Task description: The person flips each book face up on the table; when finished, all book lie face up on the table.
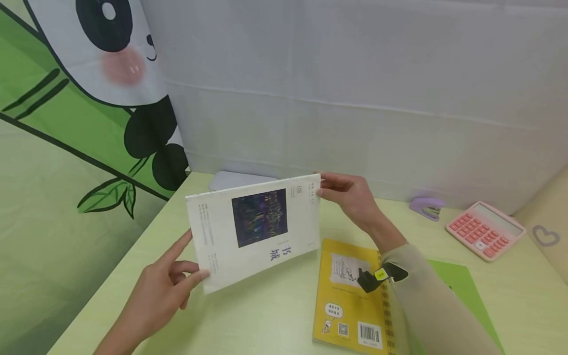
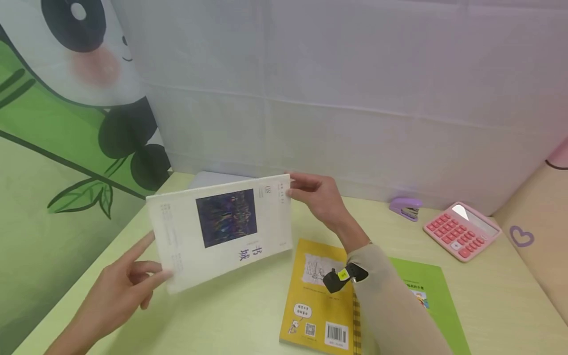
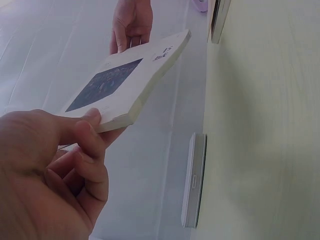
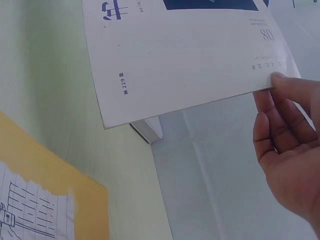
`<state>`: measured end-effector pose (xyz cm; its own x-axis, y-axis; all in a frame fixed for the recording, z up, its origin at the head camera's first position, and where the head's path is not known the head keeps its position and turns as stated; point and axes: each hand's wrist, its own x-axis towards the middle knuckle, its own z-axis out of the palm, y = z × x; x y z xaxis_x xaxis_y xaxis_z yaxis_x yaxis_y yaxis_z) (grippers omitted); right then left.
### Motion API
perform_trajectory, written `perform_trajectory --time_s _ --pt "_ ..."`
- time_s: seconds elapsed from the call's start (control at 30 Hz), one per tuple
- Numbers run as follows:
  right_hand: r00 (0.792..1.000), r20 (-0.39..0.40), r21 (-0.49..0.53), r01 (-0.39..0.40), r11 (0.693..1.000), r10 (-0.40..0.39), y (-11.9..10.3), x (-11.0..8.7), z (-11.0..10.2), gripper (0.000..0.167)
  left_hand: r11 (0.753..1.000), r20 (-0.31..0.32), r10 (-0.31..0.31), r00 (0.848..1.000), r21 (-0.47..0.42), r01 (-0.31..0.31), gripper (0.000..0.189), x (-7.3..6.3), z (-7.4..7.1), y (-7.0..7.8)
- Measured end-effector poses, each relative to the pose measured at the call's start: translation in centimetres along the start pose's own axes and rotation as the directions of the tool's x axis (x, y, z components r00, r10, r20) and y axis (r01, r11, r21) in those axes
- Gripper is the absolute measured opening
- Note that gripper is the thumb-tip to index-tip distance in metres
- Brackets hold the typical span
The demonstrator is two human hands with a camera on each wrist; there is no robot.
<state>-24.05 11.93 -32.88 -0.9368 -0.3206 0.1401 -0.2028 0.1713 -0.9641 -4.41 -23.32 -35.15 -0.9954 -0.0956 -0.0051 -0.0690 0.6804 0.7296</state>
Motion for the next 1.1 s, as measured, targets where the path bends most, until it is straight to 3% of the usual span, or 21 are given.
perform_trajectory --time_s 0.13,0.43,0.63,0.87,1.1 --pt "0.999 -0.038 -0.017 0.001 1.0 -0.001 -0.1 -0.2 0.1 0.053 0.995 0.002 0.014 1.0 -0.097 -0.013 0.113 0.3 0.1 -0.2" --pt "0.996 -0.082 -0.018 -0.037 0.999 0.036 0.3 -0.4 0.2 0.047 0.973 0.069 0.01 0.998 -0.23 0.006 0.111 1.0 -0.1 -0.6" --pt "0.996 -0.025 -0.014 -0.091 0.996 0.091 0.6 -0.5 0.0 0.052 0.959 0.098 -0.005 0.995 -0.281 0.032 0.11 1.2 -0.3 -0.9" --pt "0.981 0.073 -0.031 -0.179 0.983 0.181 1.2 -1.0 -0.5 0.068 0.953 0.104 -0.042 0.994 -0.294 0.071 0.11 1.3 0.1 -1.0" --pt "0.979 0.121 -0.146 -0.147 0.978 0.166 1.8 -1.3 -1.2 0.07 0.936 0.168 -0.04 0.985 -0.339 0.096 0.109 1.3 0.6 -1.3"
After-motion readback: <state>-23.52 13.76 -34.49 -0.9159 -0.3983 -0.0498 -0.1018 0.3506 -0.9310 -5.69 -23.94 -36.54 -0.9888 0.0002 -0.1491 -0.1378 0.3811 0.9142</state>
